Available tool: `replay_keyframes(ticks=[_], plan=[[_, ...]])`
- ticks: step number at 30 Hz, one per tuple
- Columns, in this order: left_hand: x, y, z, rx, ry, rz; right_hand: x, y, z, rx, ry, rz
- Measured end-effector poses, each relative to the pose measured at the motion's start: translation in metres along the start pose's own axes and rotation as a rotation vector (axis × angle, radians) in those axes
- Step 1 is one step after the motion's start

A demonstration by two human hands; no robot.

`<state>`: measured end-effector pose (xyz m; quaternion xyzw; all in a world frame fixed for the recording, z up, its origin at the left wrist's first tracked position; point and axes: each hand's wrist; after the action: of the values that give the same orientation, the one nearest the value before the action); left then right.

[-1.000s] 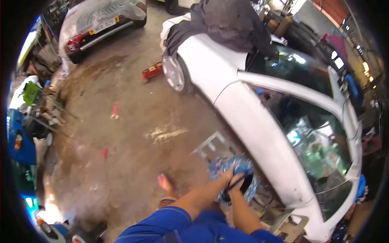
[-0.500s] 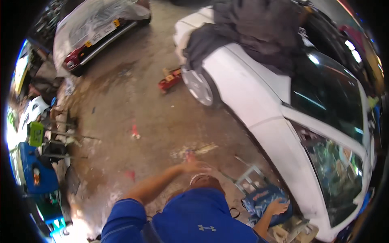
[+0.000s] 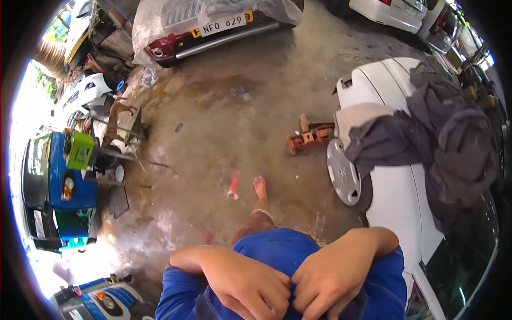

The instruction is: The person holds a grey car part on a table and uses a piece of sandpaper to scrub its surface, occasionally checking the texture with their fingers before picking up the part to inspect it.

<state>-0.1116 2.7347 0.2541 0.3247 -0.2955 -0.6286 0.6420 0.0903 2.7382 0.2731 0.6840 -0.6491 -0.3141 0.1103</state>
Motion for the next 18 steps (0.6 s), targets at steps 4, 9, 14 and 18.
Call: replay_keyframes(ticks=[4, 9, 14, 18], plan=[[-0.116, -0.015, 0.022, -0.213, 0.017, 0.031, -0.087, -0.014, 0.044, -0.051, 0.105, 0.151], [-0.249, 0.006, 0.013, 0.025, 0.423, 0.951, -0.213, -0.064, 0.041, -0.225, -0.377, 1.189], [-0.353, 0.05, -0.033, 0.071, 0.308, 1.135, -0.285, -0.078, 0.096, -0.833, -0.062, 1.772], [-0.443, 0.066, -0.082, 0.06, 0.118, 1.207, -0.408, -0.135, 0.117, -0.779, 0.179, 1.391]])
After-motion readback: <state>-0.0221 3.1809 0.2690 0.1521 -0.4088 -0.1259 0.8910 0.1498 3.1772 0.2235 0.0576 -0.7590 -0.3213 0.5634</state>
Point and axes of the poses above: each hand's wrist, its own y-axis towards the middle knuckle, its own x-axis out of the palm, z = x × y, and after that the axes turned 7 degrees about z, right-handed
